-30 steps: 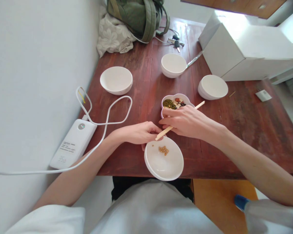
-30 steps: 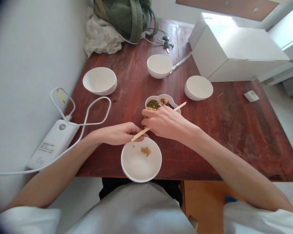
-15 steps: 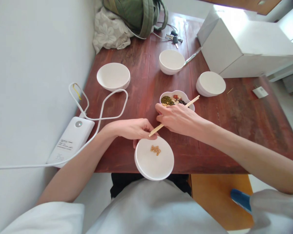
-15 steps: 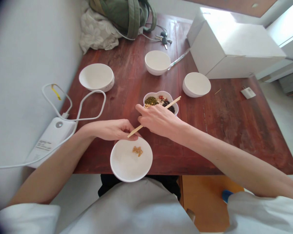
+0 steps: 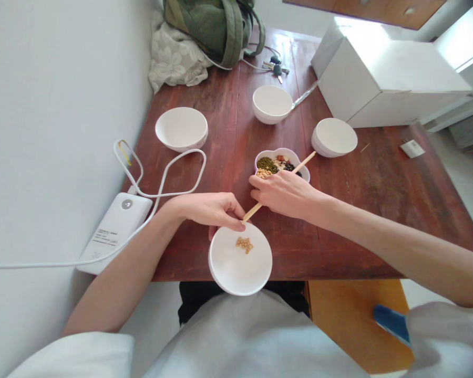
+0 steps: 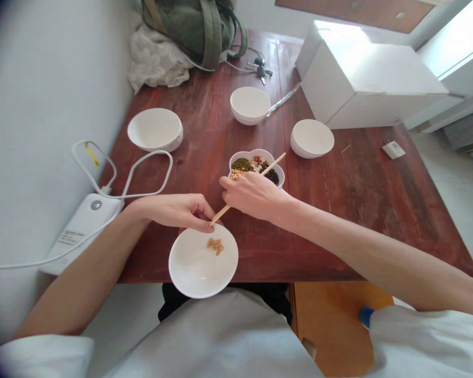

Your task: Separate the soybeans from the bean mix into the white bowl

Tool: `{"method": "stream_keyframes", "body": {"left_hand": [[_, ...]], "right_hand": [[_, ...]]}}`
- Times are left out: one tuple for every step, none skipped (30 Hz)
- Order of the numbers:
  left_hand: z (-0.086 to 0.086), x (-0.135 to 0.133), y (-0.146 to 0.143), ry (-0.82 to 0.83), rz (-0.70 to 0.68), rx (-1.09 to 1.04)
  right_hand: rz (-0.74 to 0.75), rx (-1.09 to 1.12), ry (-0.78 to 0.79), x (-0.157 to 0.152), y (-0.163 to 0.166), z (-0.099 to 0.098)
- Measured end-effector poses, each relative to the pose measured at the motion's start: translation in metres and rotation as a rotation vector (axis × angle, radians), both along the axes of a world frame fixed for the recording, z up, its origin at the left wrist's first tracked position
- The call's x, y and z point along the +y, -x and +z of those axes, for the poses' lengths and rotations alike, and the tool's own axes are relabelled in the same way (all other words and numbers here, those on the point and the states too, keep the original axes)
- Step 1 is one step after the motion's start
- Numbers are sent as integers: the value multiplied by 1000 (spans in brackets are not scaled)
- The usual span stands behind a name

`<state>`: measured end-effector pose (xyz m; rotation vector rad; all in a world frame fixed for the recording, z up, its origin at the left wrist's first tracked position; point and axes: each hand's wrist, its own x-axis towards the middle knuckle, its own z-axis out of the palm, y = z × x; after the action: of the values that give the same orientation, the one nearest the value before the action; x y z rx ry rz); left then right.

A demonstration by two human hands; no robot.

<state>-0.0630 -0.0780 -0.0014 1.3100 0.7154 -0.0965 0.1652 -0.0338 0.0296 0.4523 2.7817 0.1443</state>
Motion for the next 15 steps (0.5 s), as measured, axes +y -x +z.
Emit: {"method": "stream_keyframes", "body": {"left_hand": [[0,0,0,6,2,-1],[-1,0,0,1,9,-4],[-2,1,0,-16,20,-9],[-3,1,-1,-45,37,-18],[-4,1,-1,-76,52,-29],[-6,1,-2,-105,70,-41],[-7,1,-3,-130,91,-51],[-9,1,-4,-149,116,-61],[-10,1,-5,-163,142,-70],[-11,1,-7,-175,172,-81],[-12,1,-9,-186,201,-96],[-12,1,-10,-194,231,-113],[-13,1,-12,-197,257,-130],[-13,0,-14,-196,285,-144],[-13,0,-15,-195,315,-152]], "right_hand": [[9,11,13,0,-1,1],[15,30,27,0,-3,3],[12,62,38,0,-5,6],[-3,108,41,-1,-7,10],[-29,166,38,-3,-10,14],[-61,234,32,-6,-13,19],[-85,306,33,-9,-17,24],[-90,370,49,-13,-20,29],[-77,426,73,-16,-23,33],[-53,468,98,-19,-26,36],[-27,503,118,-22,-29,39],[-9,535,131,-23,-33,40],[-13,568,135,-23,-38,40],[-45,607,135,-22,-43,39],[-97,648,139,-20,-48,37]]}}
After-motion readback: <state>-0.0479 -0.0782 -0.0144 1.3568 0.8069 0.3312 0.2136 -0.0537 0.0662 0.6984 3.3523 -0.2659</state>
